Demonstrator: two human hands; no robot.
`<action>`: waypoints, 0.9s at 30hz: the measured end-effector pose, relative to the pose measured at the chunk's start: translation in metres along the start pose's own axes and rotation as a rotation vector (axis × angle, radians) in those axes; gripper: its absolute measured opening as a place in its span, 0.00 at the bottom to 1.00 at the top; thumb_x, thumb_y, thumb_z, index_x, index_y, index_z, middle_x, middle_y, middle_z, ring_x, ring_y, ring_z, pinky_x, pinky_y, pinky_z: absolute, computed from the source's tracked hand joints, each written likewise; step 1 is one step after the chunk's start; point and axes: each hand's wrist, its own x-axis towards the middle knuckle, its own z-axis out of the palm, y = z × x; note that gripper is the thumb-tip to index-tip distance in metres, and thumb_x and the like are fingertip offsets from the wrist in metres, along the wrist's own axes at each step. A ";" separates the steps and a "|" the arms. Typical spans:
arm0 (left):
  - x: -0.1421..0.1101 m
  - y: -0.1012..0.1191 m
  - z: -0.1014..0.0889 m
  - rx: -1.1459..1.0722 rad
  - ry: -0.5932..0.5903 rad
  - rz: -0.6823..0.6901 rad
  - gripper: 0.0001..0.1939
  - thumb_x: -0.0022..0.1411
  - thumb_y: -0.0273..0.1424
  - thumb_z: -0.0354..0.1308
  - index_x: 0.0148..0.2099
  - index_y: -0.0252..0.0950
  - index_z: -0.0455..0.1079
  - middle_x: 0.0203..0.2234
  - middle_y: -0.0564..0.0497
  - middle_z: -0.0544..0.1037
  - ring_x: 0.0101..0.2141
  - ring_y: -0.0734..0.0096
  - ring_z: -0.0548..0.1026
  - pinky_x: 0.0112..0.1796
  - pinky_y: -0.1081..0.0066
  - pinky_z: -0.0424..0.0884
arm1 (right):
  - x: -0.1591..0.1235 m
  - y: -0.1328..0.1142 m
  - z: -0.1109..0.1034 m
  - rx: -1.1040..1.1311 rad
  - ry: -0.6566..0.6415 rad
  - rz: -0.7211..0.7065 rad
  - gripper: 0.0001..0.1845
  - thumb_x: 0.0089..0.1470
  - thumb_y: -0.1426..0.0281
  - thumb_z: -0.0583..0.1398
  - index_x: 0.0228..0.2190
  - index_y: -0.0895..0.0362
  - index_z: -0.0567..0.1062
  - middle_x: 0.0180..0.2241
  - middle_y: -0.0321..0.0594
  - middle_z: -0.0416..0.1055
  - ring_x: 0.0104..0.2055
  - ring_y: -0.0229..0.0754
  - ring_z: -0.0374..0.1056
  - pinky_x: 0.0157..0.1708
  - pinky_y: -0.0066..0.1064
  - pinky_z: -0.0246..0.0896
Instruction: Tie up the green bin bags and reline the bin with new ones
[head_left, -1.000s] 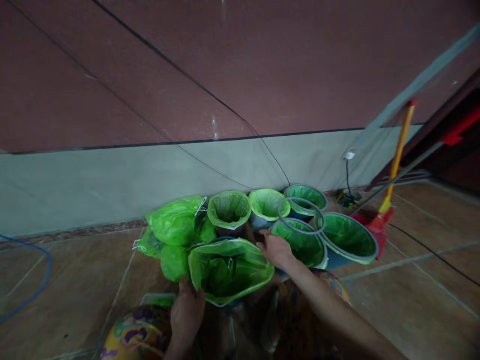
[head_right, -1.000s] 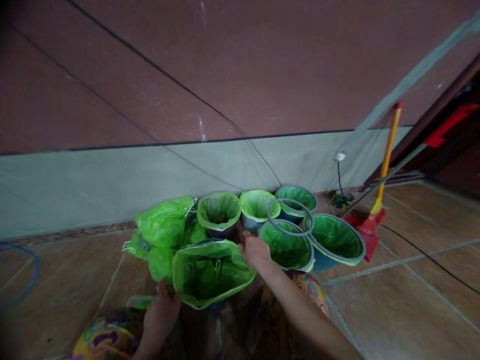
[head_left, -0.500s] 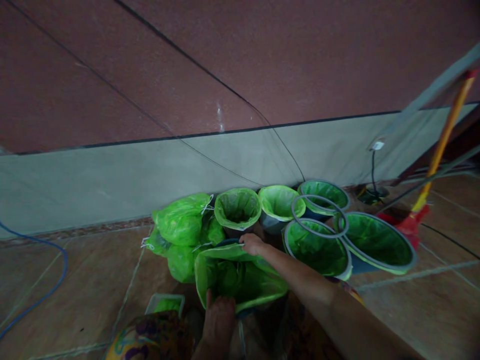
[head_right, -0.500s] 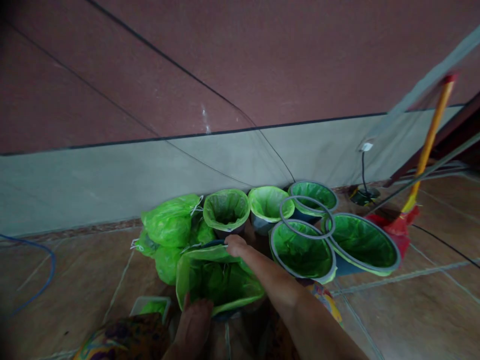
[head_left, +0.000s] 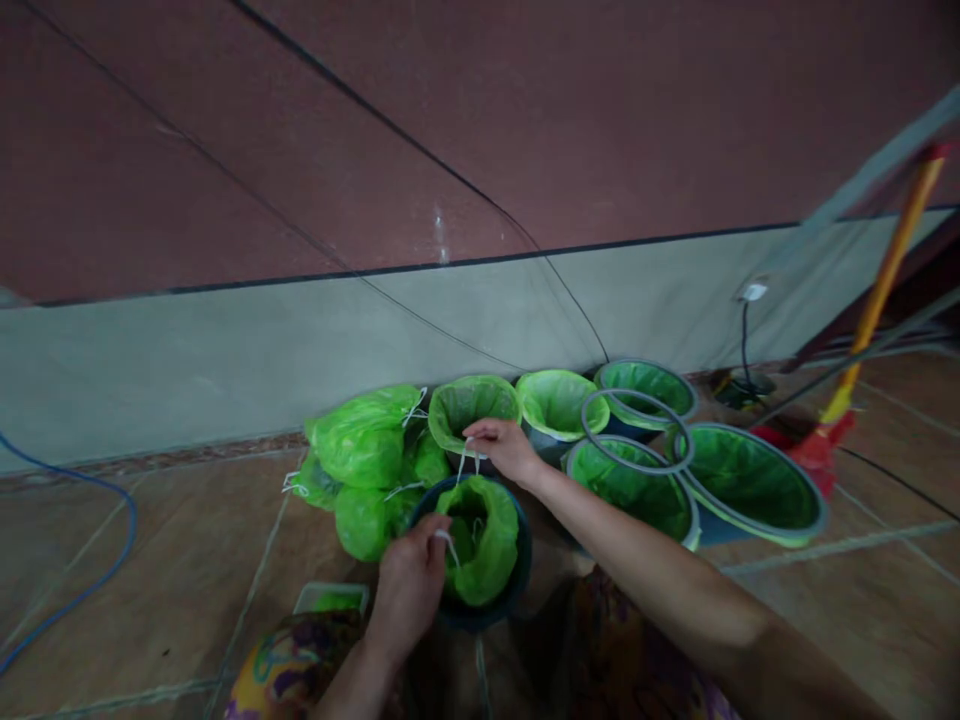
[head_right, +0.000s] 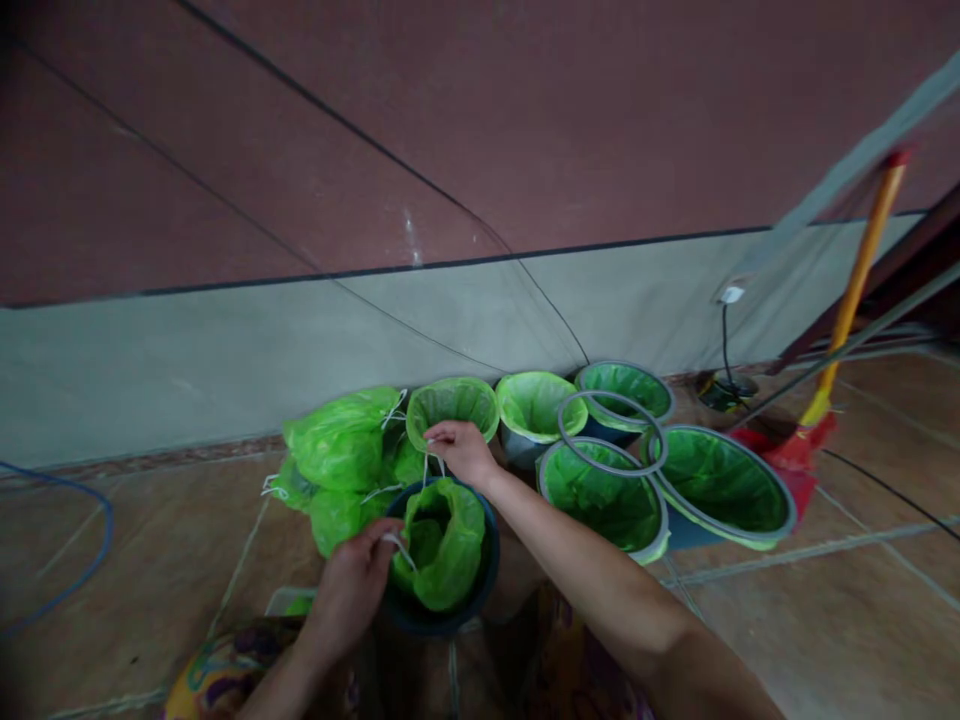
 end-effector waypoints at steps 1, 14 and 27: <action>0.007 0.008 -0.007 -0.131 0.059 0.006 0.16 0.63 0.35 0.48 0.45 0.39 0.75 0.33 0.48 0.82 0.36 0.62 0.78 0.42 0.66 0.71 | -0.004 -0.012 0.001 0.111 -0.022 -0.033 0.09 0.45 0.72 0.64 0.33 0.58 0.78 0.29 0.35 0.77 0.32 0.36 0.71 0.37 0.28 0.64; 0.097 0.017 -0.010 -0.544 0.127 0.091 0.15 0.48 0.35 0.60 0.39 0.34 0.75 0.34 0.49 0.81 0.37 0.66 0.77 0.43 0.66 0.71 | -0.026 -0.022 0.015 0.162 -0.422 0.213 0.23 0.42 0.72 0.65 0.44 0.57 0.72 0.21 0.26 0.65 0.19 0.29 0.55 0.15 0.19 0.47; 0.100 -0.005 0.015 -0.777 -0.095 -0.044 0.24 0.51 0.45 0.63 0.43 0.32 0.75 0.32 0.48 0.80 0.35 0.67 0.76 0.41 0.68 0.69 | -0.008 -0.005 0.022 0.239 -0.294 0.321 0.06 0.51 0.68 0.59 0.26 0.59 0.72 0.17 0.28 0.64 0.15 0.26 0.47 0.14 0.21 0.39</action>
